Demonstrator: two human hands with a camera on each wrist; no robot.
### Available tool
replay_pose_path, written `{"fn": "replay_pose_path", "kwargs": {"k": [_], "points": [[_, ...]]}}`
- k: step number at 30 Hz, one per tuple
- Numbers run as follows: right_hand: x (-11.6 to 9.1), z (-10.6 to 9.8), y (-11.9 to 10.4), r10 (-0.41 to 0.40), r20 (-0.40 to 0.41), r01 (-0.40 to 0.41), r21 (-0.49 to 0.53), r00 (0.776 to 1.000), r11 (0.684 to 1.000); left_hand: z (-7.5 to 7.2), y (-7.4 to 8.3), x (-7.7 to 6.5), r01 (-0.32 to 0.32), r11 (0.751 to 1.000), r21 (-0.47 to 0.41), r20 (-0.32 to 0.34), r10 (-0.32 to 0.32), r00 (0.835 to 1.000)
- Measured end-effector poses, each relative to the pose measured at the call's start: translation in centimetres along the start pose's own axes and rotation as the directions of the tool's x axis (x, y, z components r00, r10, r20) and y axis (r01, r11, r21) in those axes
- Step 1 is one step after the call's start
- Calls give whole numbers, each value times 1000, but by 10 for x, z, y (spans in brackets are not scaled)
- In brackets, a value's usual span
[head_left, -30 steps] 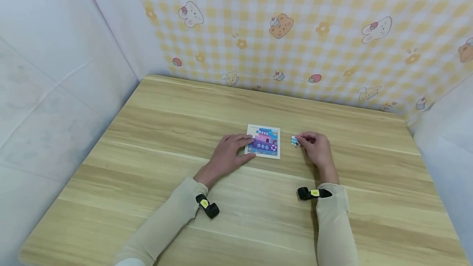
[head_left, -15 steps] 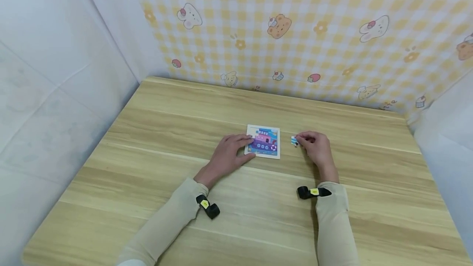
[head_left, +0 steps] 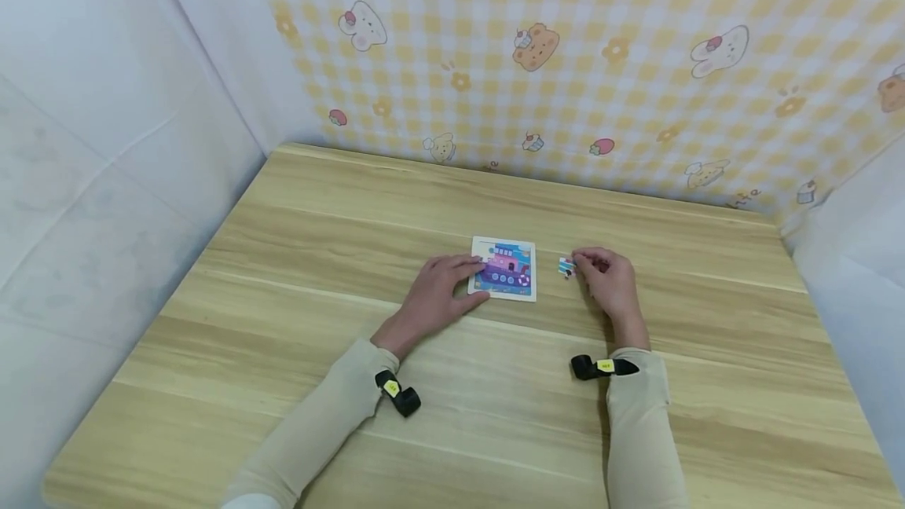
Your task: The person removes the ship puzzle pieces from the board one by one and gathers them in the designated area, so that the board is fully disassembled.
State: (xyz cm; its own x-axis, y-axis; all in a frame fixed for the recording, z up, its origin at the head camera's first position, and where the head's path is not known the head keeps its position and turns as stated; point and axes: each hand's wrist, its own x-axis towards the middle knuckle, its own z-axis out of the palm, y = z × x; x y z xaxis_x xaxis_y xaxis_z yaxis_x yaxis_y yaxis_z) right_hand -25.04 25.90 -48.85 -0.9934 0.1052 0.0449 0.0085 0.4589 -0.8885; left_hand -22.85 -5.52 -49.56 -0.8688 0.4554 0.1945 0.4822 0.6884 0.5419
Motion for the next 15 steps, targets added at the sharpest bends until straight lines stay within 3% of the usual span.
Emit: {"fn": "replay_pose_path", "kwargs": {"k": [4,7,11,15], "points": [[1,0,-1,6,7,-6,22,1000,1000,-1,-1,0,-31,1000,1,-7,31,1000],[0,0,-2,9,4,-9,31,1000,999,0,-2,0,-99,995,26,2,99,995],[0,0,-2,18,-4,-18,25,1000,1000,2,-1,0,-196,980,31,72,193,979],[1,-1,0,22,-2,-22,29,1000,999,2,0,0,-229,973,28,146,223,964]]}}
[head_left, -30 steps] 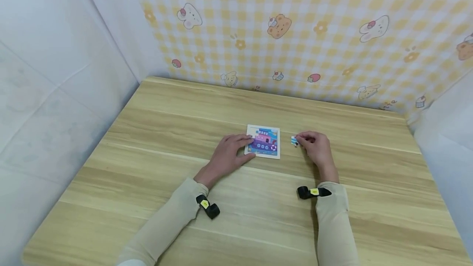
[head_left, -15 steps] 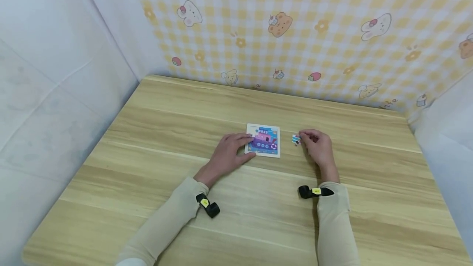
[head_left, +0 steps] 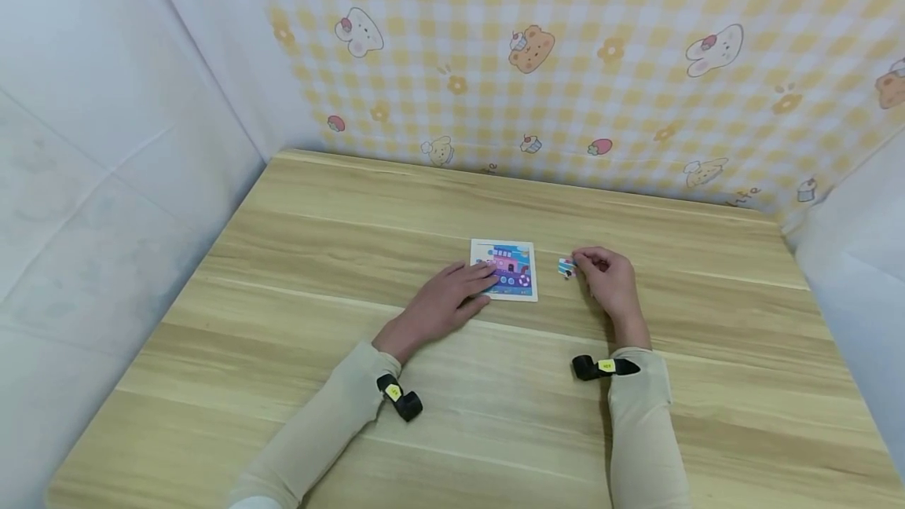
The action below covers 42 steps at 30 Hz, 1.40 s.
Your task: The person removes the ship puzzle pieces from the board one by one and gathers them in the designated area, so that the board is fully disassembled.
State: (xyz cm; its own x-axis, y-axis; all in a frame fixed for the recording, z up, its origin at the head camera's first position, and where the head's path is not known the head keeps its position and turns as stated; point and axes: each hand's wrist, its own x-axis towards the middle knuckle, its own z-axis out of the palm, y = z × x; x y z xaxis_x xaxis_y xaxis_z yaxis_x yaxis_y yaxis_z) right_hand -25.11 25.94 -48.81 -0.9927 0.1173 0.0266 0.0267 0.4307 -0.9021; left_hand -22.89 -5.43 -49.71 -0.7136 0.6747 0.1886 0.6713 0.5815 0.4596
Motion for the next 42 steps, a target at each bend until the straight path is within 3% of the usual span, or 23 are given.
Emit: {"fn": "replay_pose_path", "kwargs": {"k": [6,11,16,19,23,27,35,42], "points": [[-1,-6,-6,20,52,-21,20,998,1000,0,-3,1,-1,1000,-19,31,1,1000],[-2,-5,-24,-8,120,6,20,993,1000,-3,-4,0,-12,999,-30,33,13,999],[3,18,-48,-84,207,87,-5,975,996,-6,-7,0,-40,999,-14,20,41,999],[8,39,-57,-127,255,140,-33,958,990,-8,-8,-1,-20,1000,-7,21,21,1000],[14,64,-63,-171,300,217,-128,938,968,-6,-6,-3,-6,1000,5,28,6,1000],[18,81,-66,-182,344,266,-213,921,940,-5,-3,-4,-34,999,7,11,34,999],[18,86,-62,-169,349,270,-266,922,925,-4,1,-4,-28,1000,-4,13,28,1000],[23,87,-64,-201,388,320,-271,900,908,-4,0,-2,-5,1000,-10,10,5,1000]]}}
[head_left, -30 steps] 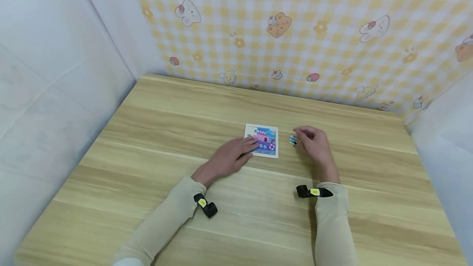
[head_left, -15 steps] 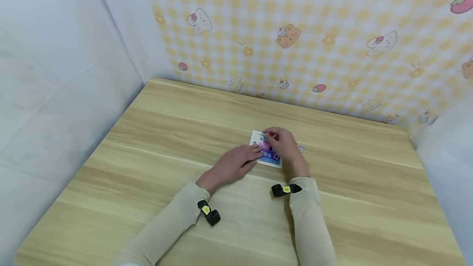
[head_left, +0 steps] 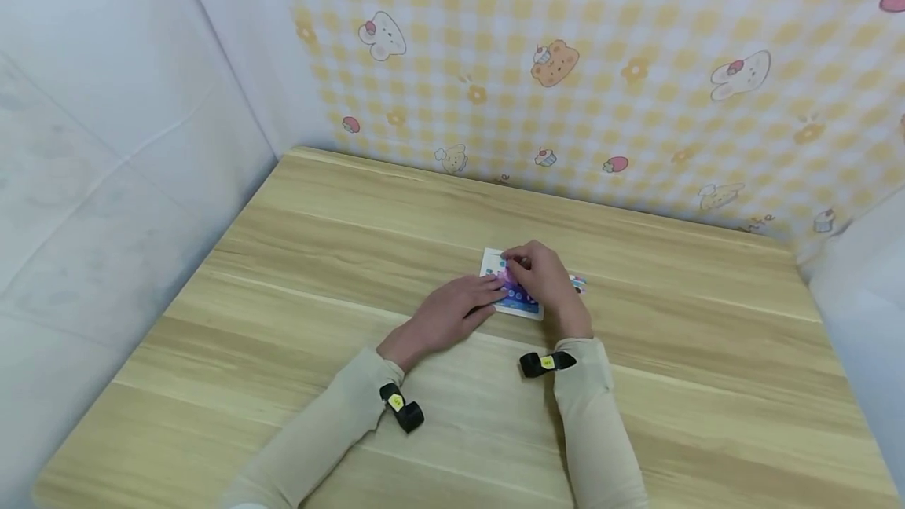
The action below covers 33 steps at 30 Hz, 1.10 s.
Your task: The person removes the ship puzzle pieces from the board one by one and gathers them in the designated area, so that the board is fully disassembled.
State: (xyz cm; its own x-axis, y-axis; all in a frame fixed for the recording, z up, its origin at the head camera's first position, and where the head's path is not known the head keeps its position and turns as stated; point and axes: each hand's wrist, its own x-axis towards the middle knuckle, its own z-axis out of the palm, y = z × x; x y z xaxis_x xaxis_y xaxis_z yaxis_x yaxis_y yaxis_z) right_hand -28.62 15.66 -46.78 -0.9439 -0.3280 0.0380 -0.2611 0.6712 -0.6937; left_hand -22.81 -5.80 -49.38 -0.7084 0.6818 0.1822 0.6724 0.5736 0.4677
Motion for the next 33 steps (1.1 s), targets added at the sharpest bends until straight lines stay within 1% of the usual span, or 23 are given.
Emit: {"fn": "replay_pose_path", "kwargs": {"k": [6,15,20,26,33], "points": [[-1,-4,-2,1,16,-1,-12,1000,1000,1,0,2,-2,1000,-10,-19,2,1000],[0,-1,-1,-5,-7,4,-46,1000,999,1,-1,4,-9,1000,-25,-21,9,1000],[-1,3,0,15,-17,-16,-55,1000,998,1,-1,4,-11,1000,-26,-19,10,1000],[-1,5,0,42,-9,-42,-63,999,997,2,-2,4,-14,1000,-28,-18,14,1000],[-3,6,0,17,-15,-18,-60,1000,998,2,-2,3,0,999,-34,-10,0,1000]]}}
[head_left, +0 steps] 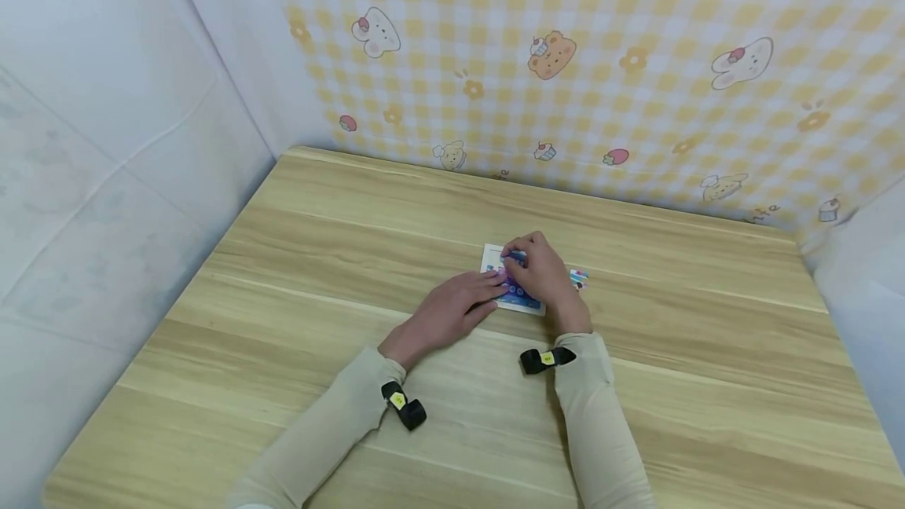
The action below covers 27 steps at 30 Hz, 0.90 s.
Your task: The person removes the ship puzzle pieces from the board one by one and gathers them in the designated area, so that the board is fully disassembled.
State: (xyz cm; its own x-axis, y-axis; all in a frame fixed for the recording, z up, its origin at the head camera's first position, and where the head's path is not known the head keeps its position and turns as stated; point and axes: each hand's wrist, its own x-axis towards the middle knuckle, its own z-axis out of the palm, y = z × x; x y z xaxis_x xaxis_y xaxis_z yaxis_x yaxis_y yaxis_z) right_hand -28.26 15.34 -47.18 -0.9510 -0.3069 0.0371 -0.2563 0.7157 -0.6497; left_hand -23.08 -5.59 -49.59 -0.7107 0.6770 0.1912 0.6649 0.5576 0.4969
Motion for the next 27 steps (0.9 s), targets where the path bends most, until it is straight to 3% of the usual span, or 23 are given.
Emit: {"fn": "replay_pose_path", "kwargs": {"k": [6,17,27], "points": [[2,-2,2,-18,11,18,-8,1000,1000,0,-1,0,0,1000,-6,-5,0,1000],[0,-13,10,68,42,-71,78,997,994,0,-1,1,24,1000,-3,8,-24,1000],[-2,-16,16,26,-2,-26,148,1000,989,0,0,2,43,999,8,29,-43,999]]}}
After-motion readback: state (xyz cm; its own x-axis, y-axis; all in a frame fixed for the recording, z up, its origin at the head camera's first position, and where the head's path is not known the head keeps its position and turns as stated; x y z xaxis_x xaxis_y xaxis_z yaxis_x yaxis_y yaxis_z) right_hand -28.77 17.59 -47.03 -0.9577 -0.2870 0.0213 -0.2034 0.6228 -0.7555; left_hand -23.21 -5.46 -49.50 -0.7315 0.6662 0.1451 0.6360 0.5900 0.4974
